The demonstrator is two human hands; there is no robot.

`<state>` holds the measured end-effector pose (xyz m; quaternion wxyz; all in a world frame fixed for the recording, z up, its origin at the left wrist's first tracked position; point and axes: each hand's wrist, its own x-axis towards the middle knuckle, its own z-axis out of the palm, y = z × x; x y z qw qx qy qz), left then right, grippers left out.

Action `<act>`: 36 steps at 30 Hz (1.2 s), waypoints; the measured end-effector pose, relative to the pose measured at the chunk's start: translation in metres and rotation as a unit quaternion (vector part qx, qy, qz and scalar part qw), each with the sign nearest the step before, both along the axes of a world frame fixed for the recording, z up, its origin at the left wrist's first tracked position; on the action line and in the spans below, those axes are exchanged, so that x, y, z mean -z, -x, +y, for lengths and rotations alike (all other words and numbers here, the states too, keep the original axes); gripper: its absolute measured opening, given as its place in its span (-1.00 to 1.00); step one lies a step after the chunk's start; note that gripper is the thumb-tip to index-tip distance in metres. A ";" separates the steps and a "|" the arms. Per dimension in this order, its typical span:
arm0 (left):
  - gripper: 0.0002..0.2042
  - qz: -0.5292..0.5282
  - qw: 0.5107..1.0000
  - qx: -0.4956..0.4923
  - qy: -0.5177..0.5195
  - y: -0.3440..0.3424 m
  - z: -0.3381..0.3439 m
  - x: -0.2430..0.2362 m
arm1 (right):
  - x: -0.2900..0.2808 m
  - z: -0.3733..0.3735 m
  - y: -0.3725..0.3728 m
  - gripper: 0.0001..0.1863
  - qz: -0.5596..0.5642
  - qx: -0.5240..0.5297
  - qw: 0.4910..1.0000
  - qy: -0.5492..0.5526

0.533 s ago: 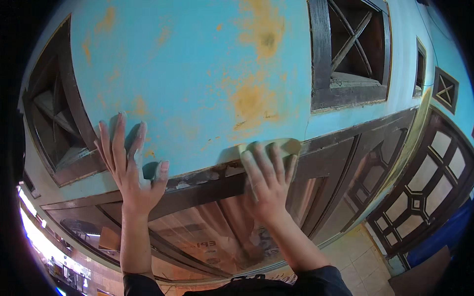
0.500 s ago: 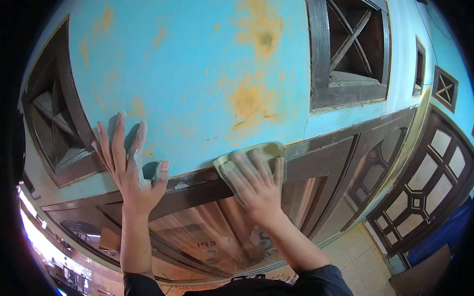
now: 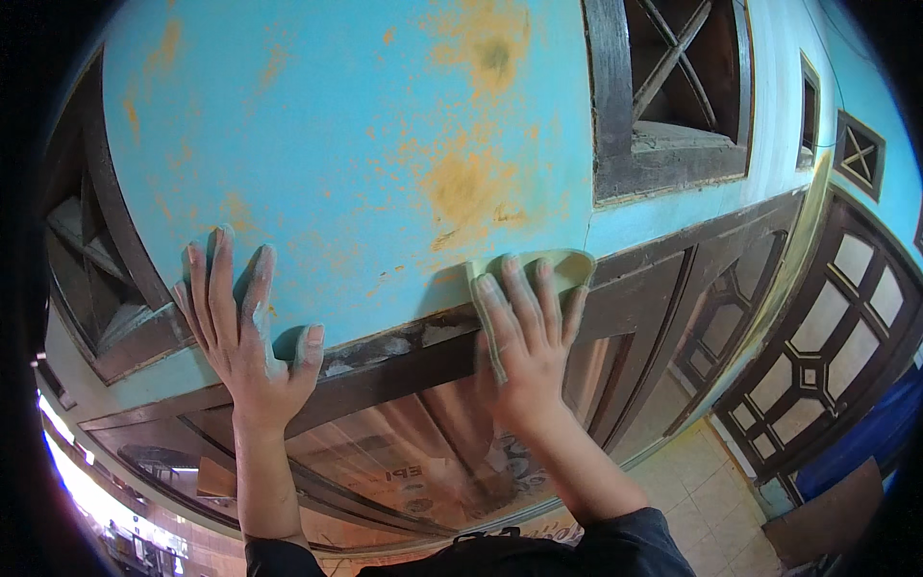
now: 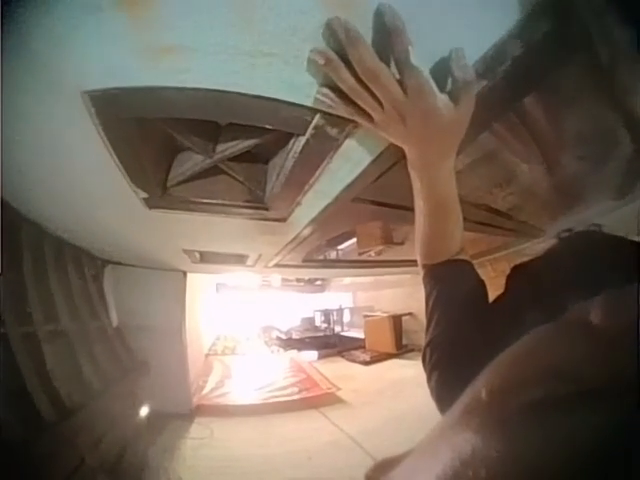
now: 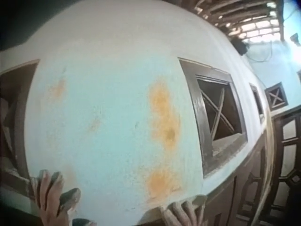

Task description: Sanding a wall surface with a piece of sandpaper.

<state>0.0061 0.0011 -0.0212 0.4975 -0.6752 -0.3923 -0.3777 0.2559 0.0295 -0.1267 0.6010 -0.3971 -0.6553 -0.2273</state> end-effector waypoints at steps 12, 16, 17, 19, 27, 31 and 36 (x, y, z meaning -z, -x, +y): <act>-0.37 0.006 1.000 0.013 -0.010 -0.007 0.005 -0.002 | 0.001 -0.020 0.014 -0.44 -0.161 -0.001 0.987 0.020; -0.36 0.008 1.000 -0.012 -0.009 0.002 0.000 -0.002 | -0.007 0.003 0.006 -0.48 0.015 0.057 0.998 -0.028; -0.36 0.008 1.000 -0.006 -0.009 0.001 0.001 -0.002 | -0.006 -0.001 0.008 -0.48 0.013 0.057 0.998 -0.028; -0.36 0.004 1.000 -0.001 -0.008 -0.001 0.003 -0.001 | -0.003 -0.013 0.016 -0.45 -0.123 0.009 0.992 0.015; -0.45 -0.037 0.999 0.007 -0.012 -0.005 0.004 -0.001 | -0.009 -0.009 0.022 -0.48 -0.129 0.034 0.991 -0.015; -0.37 -0.001 1.000 0.005 -0.010 -0.001 0.004 0.000 | -0.023 0.000 0.005 -0.46 -0.109 0.062 0.992 -0.030; -0.42 -0.024 1.000 0.007 -0.008 -0.004 0.003 -0.001 | -0.018 -0.008 0.021 -0.45 -0.249 0.033 0.967 -0.035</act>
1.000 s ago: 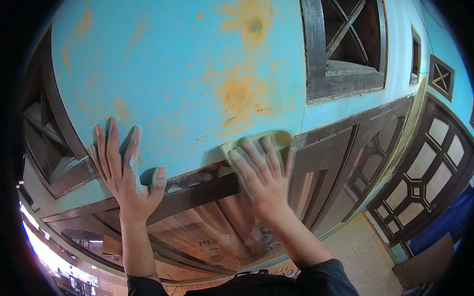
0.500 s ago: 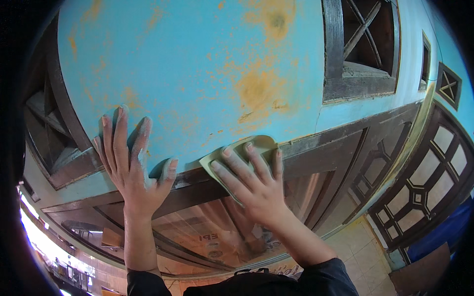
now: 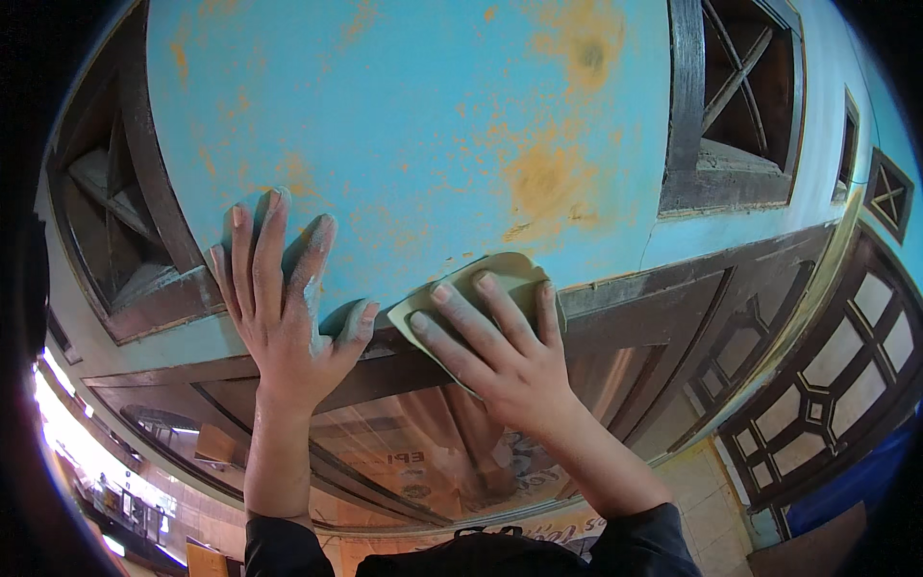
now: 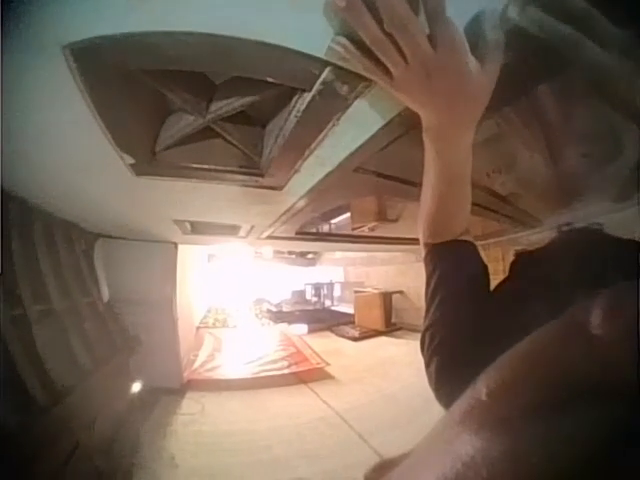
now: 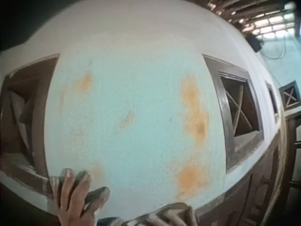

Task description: Sanding a wall surface with a piece of sandpaper.

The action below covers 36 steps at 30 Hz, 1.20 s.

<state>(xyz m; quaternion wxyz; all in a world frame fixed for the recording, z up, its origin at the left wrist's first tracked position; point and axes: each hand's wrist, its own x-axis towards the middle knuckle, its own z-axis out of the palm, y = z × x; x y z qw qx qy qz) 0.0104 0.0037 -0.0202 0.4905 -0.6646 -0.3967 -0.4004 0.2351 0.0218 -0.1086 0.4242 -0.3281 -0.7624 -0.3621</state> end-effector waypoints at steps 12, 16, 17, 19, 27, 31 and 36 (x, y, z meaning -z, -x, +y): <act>-0.36 0.002 1.000 -0.011 0.002 0.010 -0.005 -0.006 | -0.033 0.006 -0.013 -0.44 0.119 0.035 0.992 -0.021; -0.39 -0.026 0.999 -0.020 -0.009 0.017 -0.006 -0.015 | -0.011 -0.002 0.011 -0.47 0.002 0.012 1.000 -0.024; -0.42 -0.044 0.999 -0.014 -0.016 0.018 -0.005 -0.016 | -0.005 -0.003 0.014 -0.47 -0.067 -0.001 0.997 -0.034; -0.42 -0.045 0.999 -0.004 -0.021 0.025 -0.002 -0.012 | -0.011 0.004 0.005 -0.47 -0.013 0.029 0.999 -0.027; -0.45 -0.053 0.998 0.018 -0.027 0.031 0.001 -0.005 | 0.000 0.002 0.019 -0.47 0.022 -0.011 0.999 -0.020; -0.44 -0.056 0.998 0.010 -0.018 0.028 -0.003 -0.005 | -0.012 0.003 0.013 -0.48 0.171 -0.018 0.985 0.002; -0.43 -0.059 0.998 -0.004 -0.015 0.032 -0.006 -0.004 | -0.031 0.002 0.012 -0.48 0.009 -0.009 0.999 -0.041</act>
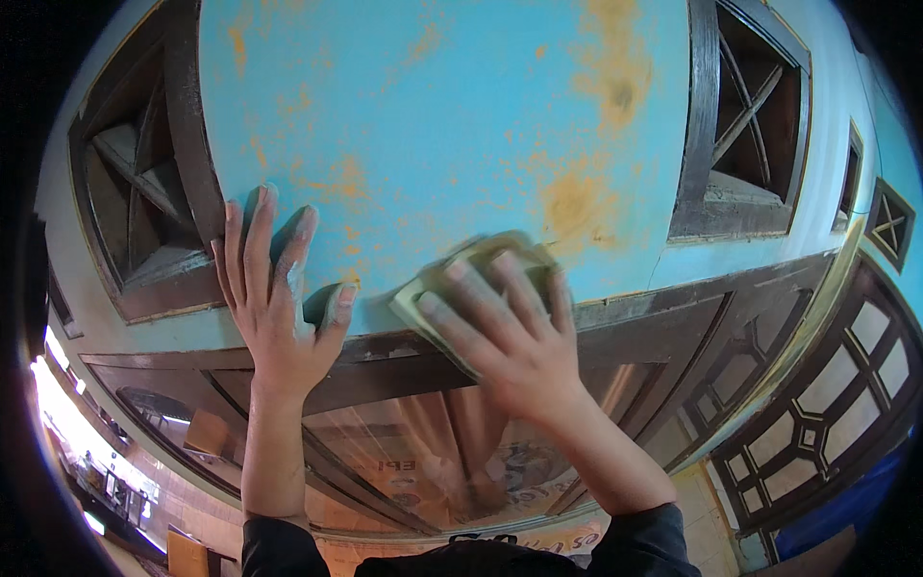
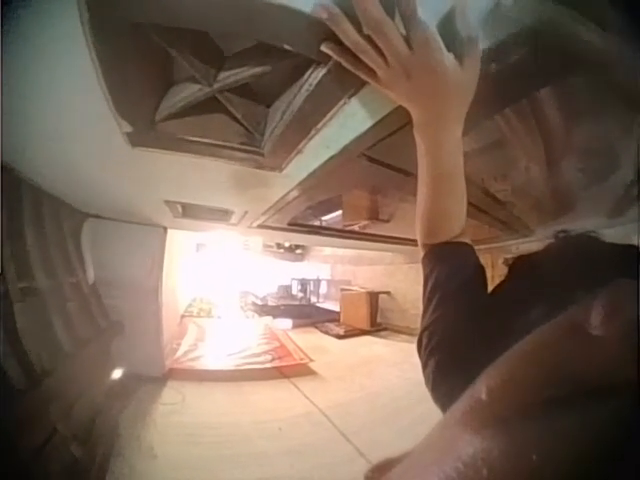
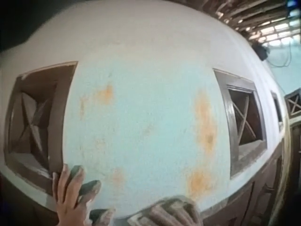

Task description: Sanding a wall surface with a piece of sandpaper.

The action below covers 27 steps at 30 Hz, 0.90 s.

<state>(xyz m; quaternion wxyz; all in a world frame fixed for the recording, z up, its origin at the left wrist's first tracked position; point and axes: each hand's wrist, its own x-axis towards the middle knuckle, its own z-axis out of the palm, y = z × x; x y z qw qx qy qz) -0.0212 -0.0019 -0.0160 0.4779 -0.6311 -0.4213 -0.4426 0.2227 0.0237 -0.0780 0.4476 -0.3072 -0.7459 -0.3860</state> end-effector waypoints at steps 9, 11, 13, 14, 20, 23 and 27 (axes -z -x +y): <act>-0.41 0.030 0.999 0.012 0.003 -0.001 0.001 0.002 | -0.034 0.004 -0.011 -0.42 0.014 0.009 1.000 0.003; -0.43 0.027 0.999 0.011 0.014 -0.004 -0.003 0.000 | -0.036 0.006 -0.007 -0.44 0.053 0.019 0.998 -0.026; -0.45 0.024 0.999 0.009 0.023 -0.004 -0.004 -0.001 | -0.024 0.009 0.003 -0.41 -0.134 -0.023 0.989 -0.066; -0.47 0.014 1.000 0.017 0.019 -0.003 -0.003 0.000 | -0.027 0.008 0.001 -0.41 -0.187 -0.026 0.980 -0.062; -0.52 0.017 0.999 0.042 0.023 0.001 -0.002 0.002 | -0.077 0.007 -0.011 -0.40 -0.060 0.009 0.998 -0.033; -0.49 0.015 0.998 0.059 0.028 0.004 -0.003 0.002 | -0.080 0.013 -0.006 -0.29 -0.173 -0.022 0.981 -0.084; -0.47 0.019 0.998 0.060 0.011 0.003 0.000 0.003 | -0.122 0.018 -0.022 -0.24 -0.048 0.024 0.995 -0.088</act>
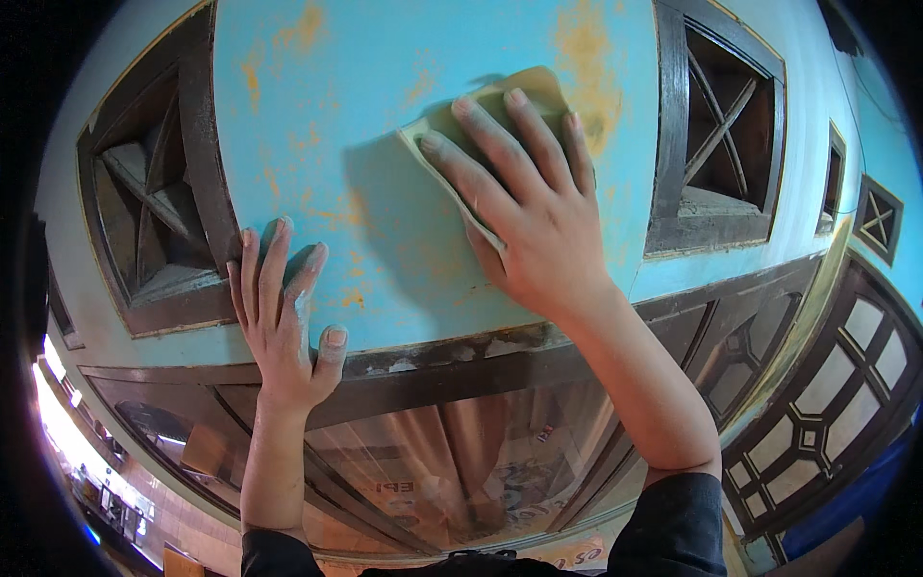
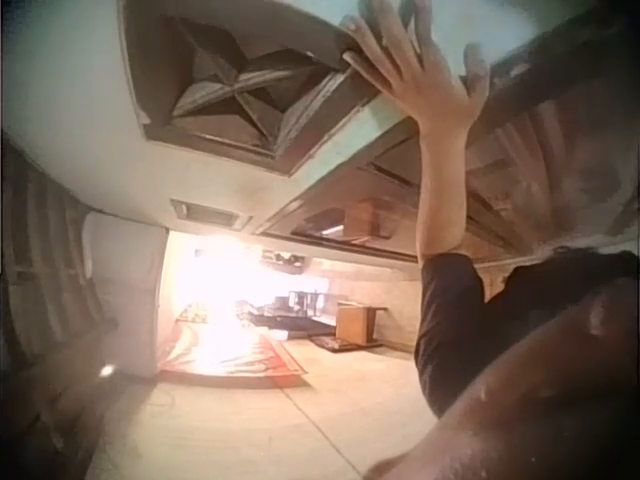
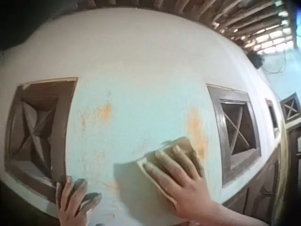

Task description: Sanding a wall surface with a piece of sandpaper.

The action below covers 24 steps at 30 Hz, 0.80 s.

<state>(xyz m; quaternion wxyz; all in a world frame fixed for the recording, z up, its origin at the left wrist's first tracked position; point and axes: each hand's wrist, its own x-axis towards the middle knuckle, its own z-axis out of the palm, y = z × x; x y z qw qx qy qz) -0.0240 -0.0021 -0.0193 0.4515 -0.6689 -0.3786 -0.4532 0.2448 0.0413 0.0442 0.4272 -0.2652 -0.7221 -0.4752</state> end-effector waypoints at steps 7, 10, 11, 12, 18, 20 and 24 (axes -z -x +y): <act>-0.49 0.002 1.000 -0.016 -0.011 0.000 -0.002 -0.001 | -0.028 -0.001 0.013 -0.37 -0.080 -0.051 0.995 -0.032; -0.48 0.005 1.000 -0.016 -0.013 -0.004 0.000 -0.001 | -0.068 0.023 -0.022 -0.36 0.068 -0.011 0.988 -0.137; -0.47 0.011 1.000 -0.013 -0.015 -0.004 0.001 -0.002 | -0.064 0.025 -0.022 -0.36 0.068 -0.012 0.988 -0.135; -0.47 0.010 1.000 -0.014 -0.014 -0.004 0.001 -0.002 | -0.057 0.024 -0.020 -0.35 0.069 -0.021 0.990 -0.124; -0.42 -0.003 1.000 0.019 0.007 0.003 0.001 -0.001 | -0.012 0.008 -0.003 -0.34 -0.211 -0.067 0.975 -0.026; -0.41 -0.003 1.000 0.013 -0.015 -0.002 0.003 -0.002 | -0.036 0.007 -0.024 -0.32 -0.091 -0.031 0.994 -0.046; -0.40 -0.004 1.000 -0.004 -0.024 0.000 0.003 0.000 | -0.017 0.006 -0.008 -0.34 -0.010 -0.036 0.999 -0.029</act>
